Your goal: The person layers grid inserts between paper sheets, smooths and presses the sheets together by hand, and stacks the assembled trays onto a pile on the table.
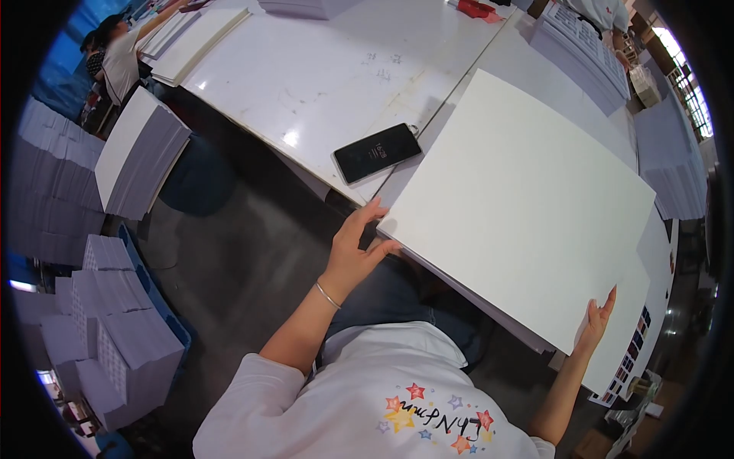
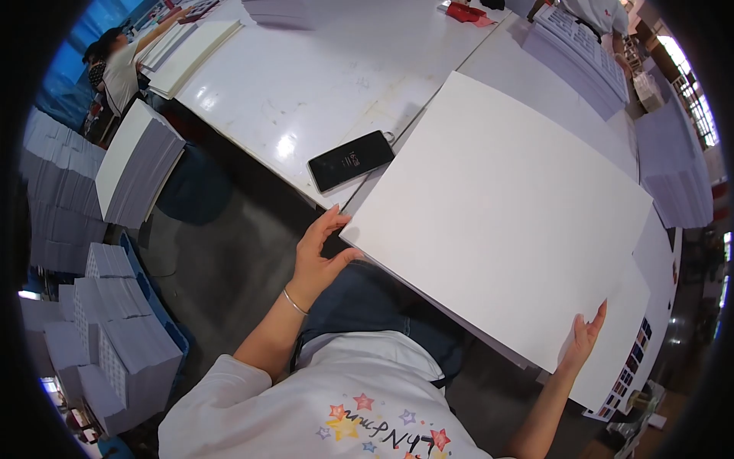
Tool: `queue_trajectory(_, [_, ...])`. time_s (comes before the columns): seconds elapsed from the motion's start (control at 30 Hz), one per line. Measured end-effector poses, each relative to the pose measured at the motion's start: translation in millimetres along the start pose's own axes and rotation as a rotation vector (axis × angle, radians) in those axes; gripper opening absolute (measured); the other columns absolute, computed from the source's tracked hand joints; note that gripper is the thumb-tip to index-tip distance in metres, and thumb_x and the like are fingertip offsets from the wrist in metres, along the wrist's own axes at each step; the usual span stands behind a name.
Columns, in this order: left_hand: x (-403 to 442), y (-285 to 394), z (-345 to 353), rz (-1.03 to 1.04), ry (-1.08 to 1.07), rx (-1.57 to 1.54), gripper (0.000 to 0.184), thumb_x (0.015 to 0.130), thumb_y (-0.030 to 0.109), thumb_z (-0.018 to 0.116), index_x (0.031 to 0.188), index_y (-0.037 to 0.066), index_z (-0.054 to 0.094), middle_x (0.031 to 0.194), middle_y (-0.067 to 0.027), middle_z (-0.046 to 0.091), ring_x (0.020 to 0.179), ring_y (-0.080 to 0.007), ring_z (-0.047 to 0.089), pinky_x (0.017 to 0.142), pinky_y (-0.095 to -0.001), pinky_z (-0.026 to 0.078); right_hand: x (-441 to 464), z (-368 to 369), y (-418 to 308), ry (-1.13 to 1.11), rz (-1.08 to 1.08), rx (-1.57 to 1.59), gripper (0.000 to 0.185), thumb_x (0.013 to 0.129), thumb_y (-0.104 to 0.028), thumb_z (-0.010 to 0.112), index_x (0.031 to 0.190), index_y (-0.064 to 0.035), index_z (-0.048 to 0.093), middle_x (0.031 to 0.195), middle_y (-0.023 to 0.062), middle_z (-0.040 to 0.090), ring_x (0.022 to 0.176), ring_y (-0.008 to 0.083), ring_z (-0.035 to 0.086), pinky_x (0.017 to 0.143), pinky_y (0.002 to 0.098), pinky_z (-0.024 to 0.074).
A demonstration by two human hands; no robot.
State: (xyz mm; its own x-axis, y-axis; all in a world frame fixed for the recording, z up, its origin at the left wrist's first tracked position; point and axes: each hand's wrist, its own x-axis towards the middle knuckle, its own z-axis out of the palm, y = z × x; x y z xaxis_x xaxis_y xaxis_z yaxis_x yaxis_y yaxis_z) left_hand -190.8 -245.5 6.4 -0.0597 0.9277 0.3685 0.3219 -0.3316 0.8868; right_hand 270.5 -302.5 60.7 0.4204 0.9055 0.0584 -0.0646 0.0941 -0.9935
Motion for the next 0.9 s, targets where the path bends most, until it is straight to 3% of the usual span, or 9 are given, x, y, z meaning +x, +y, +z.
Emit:
queue_trajectory(0.17, [1,6,-3,0.027,0.005,0.090,0.072,0.065,0.004,0.077,0.128,0.001,0.042,0.112,-0.0128,0.057,0.102,-0.0207,0.056,0.090,-0.0307,0.044,1,0,3,0.007,-0.042,-0.050,0.057,0.087,0.001,0.046,0.139,-0.0099,0.027,0.137,0.0103,0.038,0.121,0.0215,0.042,0.102,0.0329,0.0320])
queue_trajectory(0.23, [4,10,-3,0.057,0.051,0.133,0.061,0.064,0.014,0.079,0.119,0.006,0.053,0.107,-0.0103,0.060,0.095,-0.0246,0.058,0.084,-0.0321,0.047,0,4,1,0.016,-0.035,-0.044,0.057,0.087,0.001,0.046,0.139,-0.0097,0.027,0.137,0.0104,0.038,0.121,0.0215,0.042,0.102,0.0330,0.0314])
queue_trajectory(0.33, [5,6,-4,0.157,0.031,0.154,0.046,0.064,0.013,0.078,0.106,0.006,0.062,0.108,-0.0094,0.060,0.095,-0.0252,0.057,0.082,-0.0317,0.047,1,5,-1,0.020,-0.024,-0.040,0.058,0.086,0.001,0.046,0.139,-0.0095,0.026,0.137,0.0107,0.037,0.121,0.0214,0.041,0.103,0.0329,0.0308])
queue_trajectory(0.43, [6,8,-4,0.123,0.008,0.186,0.034,0.063,0.012,0.077,0.095,0.006,0.066,0.109,-0.0083,0.059,0.098,-0.0252,0.056,0.083,-0.0318,0.047,-1,5,-2,0.018,-0.035,-0.050,0.058,0.086,0.001,0.046,0.139,-0.0088,0.026,0.136,0.0109,0.038,0.121,0.0213,0.041,0.103,0.0328,0.0308])
queue_trajectory(0.53, [13,19,-10,0.217,-0.011,0.353,0.033,0.063,0.012,0.077,0.094,0.007,0.067,0.110,-0.0070,0.059,0.101,-0.0248,0.054,0.086,-0.0328,0.045,-3,5,-4,0.015,-0.052,-0.073,0.057,0.086,0.000,0.046,0.139,-0.0082,0.027,0.136,0.0107,0.038,0.121,0.0207,0.042,0.102,0.0324,0.0318])
queue_trajectory(0.77, [15,16,-10,0.191,-0.051,0.363,0.034,0.060,0.011,0.077,0.092,0.004,0.067,0.108,-0.0088,0.063,0.102,-0.0261,0.055,0.087,-0.0336,0.044,-10,13,-10,0.085,-0.075,-0.148,0.057,0.085,-0.002,0.047,0.138,-0.0060,0.028,0.134,0.0104,0.041,0.120,0.0199,0.043,0.101,0.0319,0.0321])
queue_trajectory(0.9, [13,17,-7,0.152,-0.042,0.413,0.035,0.061,0.013,0.077,0.094,0.004,0.068,0.109,-0.0051,0.063,0.105,-0.0227,0.053,0.089,-0.0324,0.043,-15,21,-16,0.132,-0.052,-0.162,0.056,0.085,-0.002,0.047,0.138,-0.0057,0.029,0.133,0.0109,0.042,0.119,0.0198,0.044,0.101,0.0319,0.0321])
